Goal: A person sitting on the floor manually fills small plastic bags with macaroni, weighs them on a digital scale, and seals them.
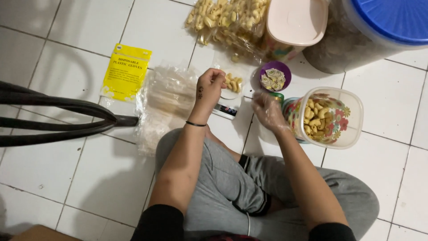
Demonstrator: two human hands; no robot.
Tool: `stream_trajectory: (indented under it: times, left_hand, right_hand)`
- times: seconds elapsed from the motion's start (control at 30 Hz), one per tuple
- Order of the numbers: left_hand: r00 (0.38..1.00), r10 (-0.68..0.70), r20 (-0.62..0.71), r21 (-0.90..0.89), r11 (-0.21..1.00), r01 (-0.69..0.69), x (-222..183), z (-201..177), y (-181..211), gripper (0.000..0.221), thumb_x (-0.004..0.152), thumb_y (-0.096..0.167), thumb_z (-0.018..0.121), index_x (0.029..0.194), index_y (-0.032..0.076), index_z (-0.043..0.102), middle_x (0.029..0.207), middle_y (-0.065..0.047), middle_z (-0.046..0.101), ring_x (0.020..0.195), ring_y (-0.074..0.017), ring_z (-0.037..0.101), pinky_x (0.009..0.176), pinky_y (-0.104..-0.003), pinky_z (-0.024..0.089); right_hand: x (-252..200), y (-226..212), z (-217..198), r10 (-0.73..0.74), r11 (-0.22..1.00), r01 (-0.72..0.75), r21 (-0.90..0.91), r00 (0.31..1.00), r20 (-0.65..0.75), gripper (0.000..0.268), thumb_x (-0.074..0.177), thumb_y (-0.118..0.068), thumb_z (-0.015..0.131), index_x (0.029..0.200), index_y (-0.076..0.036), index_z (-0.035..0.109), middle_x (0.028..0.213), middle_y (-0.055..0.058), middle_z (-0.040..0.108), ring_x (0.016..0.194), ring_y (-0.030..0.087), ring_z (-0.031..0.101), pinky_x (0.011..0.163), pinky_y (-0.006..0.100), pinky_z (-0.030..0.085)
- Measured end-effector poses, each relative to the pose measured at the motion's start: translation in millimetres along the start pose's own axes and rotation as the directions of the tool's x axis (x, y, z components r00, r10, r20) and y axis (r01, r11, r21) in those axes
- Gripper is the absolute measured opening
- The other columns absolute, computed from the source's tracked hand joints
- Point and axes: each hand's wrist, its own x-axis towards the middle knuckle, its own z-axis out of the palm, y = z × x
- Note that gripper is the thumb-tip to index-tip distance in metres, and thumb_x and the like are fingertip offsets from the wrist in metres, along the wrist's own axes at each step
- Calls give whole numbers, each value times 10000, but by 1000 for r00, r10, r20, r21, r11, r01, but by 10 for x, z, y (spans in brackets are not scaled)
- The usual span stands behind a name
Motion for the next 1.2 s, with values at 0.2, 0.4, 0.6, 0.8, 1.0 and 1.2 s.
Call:
stream_trajectory:
  times: [0.2, 0.4, 0.6, 0.8, 1.0, 1.2]
  left_hand:
    - [994, -89, 59, 5, 996, 89, 54, 59, -137, 167, 903, 167, 596, 973, 79, 719, 815, -91, 719, 721, -157, 749, 633, -245, 558]
    - [987, -133, 87, 73, 989, 127, 128, 99, -369, 175, 898, 183, 601, 983, 90, 723, 792, -76, 729, 692, -147, 755, 593, -241, 560]
    - [988, -128, 89, 98, 988, 119, 88, 146, -361, 196, 880, 187, 614, 997, 80, 730, 803, -88, 734, 703, -160, 758, 605, -230, 554]
    - [982, -148, 121, 144, 981, 130, -44, 207, -190, 180, 850, 172, 620, 953, 84, 739, 807, -97, 735, 713, -177, 760, 616, -262, 562]
    - [966, -215, 144, 232, 956, 178, -22, 300, -211, 191, 852, 253, 611, 969, 174, 740, 761, -37, 731, 710, -168, 750, 603, -253, 585]
    - [974, -173, 144, 191, 971, 144, -71, 291, -127, 196, 893, 238, 620, 994, 118, 737, 859, -95, 738, 758, -203, 760, 706, -333, 583]
  right_hand:
    - [-565, 537, 25, 300, 952, -265, -152, 905, 301, 328, 926, -182, 697, 1251, -146, 713, 1101, 153, 758, 1086, 331, 719, 879, 457, 583]
    - [-595, 491, 240, 157, 964, -68, -257, 927, 341, 360, 867, -131, 743, 1226, -146, 717, 1126, 175, 756, 1085, 354, 719, 909, 495, 584]
    - [-600, 368, 149, 214, 924, -87, -373, 925, 313, 307, 880, -166, 730, 1187, -151, 745, 1097, 130, 773, 1088, 362, 711, 928, 507, 567]
    - [-437, 369, 265, 212, 945, -145, -294, 954, 210, 432, 894, -118, 718, 1322, -114, 661, 1188, 191, 703, 1165, 406, 659, 995, 551, 529]
    - [34, -95, 189, 49, 998, -53, -47, 996, -72, 502, 870, -138, 704, 1367, -109, 634, 1353, 215, 611, 1012, 377, 696, 868, 476, 575]
    - [1089, 601, 386, -544, 819, 492, -293, 830, -127, 474, 805, -113, 633, 1261, -3, 701, 1149, 229, 702, 1171, 421, 601, 1012, 479, 502]
